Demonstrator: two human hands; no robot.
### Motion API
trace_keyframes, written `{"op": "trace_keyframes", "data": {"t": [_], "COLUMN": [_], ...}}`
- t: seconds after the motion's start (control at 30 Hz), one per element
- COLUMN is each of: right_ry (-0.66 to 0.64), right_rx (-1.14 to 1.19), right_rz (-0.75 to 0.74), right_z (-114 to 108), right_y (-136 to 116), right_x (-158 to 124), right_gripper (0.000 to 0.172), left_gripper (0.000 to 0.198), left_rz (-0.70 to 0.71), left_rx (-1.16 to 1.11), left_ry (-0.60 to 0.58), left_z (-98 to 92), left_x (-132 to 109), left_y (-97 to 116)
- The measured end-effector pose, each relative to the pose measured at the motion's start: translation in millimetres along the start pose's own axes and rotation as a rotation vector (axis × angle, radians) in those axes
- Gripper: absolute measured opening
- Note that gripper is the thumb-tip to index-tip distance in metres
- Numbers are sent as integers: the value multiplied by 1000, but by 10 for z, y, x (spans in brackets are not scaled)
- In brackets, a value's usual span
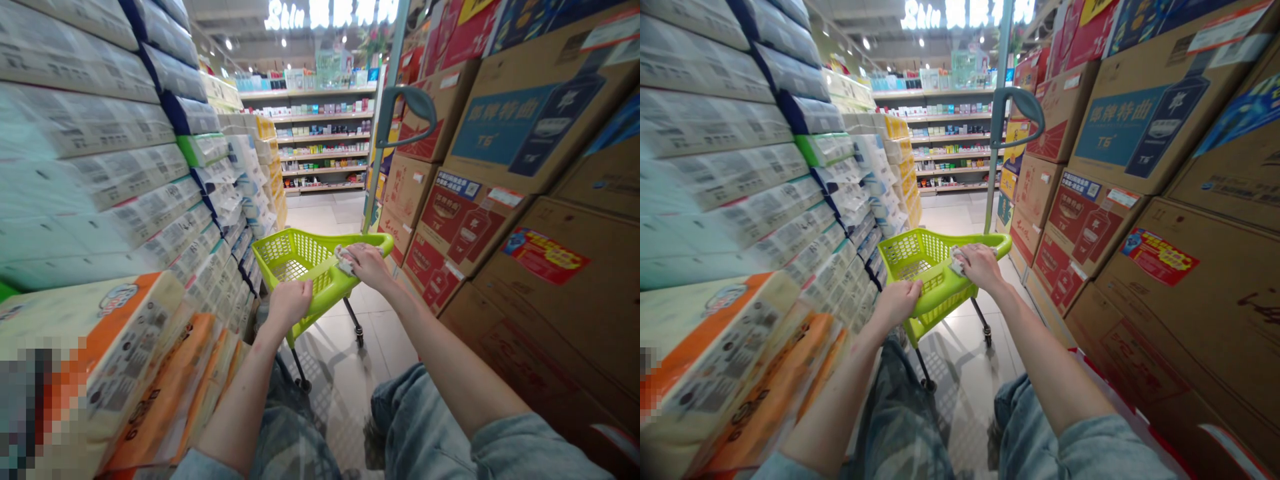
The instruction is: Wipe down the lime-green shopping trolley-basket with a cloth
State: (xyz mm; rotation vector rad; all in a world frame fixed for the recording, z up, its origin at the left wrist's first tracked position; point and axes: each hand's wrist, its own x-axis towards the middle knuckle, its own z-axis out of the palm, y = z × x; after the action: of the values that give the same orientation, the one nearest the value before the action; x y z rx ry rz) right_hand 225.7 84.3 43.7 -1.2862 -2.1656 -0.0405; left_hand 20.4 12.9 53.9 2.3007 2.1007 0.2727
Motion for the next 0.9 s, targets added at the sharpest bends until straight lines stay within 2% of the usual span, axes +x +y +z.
{"op": "trace_keyframes", "data": {"t": [0.23, 0.37, 0.47, 0.63, 0.7, 0.8, 0.9], "right_ry": [232, 306, 274, 21, -27, 37, 213], "right_rx": [47, 51, 49, -54, -104, -105, -23], "right_rz": [-73, -91, -136, -182, -161, -147, -152], "right_z": [153, 223, 187, 72, 63, 94, 173], "right_y": [-430, -575, -549, -476, -472, -481, -492], "right_x": [-371, -508, -458, -186, -115, -141, -312], "right_gripper": [29, 26, 23, 26, 31, 35, 31], "left_gripper": [55, 55, 56, 55, 55, 56, 57], "left_rz": [-16, -8, -25, -8, -6, -51, -85], "left_rx": [11, 11, 4, -11, -23, -85, -196], "left_ry": [20, 24, 28, 66, 91, 142, 181], "left_z": [5, 0, 3, 40, 65, 104, 145], "left_x": [-44, -72, -80, -76, -76, -75, -65], "left_y": [67, 89, 101, 142, 169, 203, 210]}}
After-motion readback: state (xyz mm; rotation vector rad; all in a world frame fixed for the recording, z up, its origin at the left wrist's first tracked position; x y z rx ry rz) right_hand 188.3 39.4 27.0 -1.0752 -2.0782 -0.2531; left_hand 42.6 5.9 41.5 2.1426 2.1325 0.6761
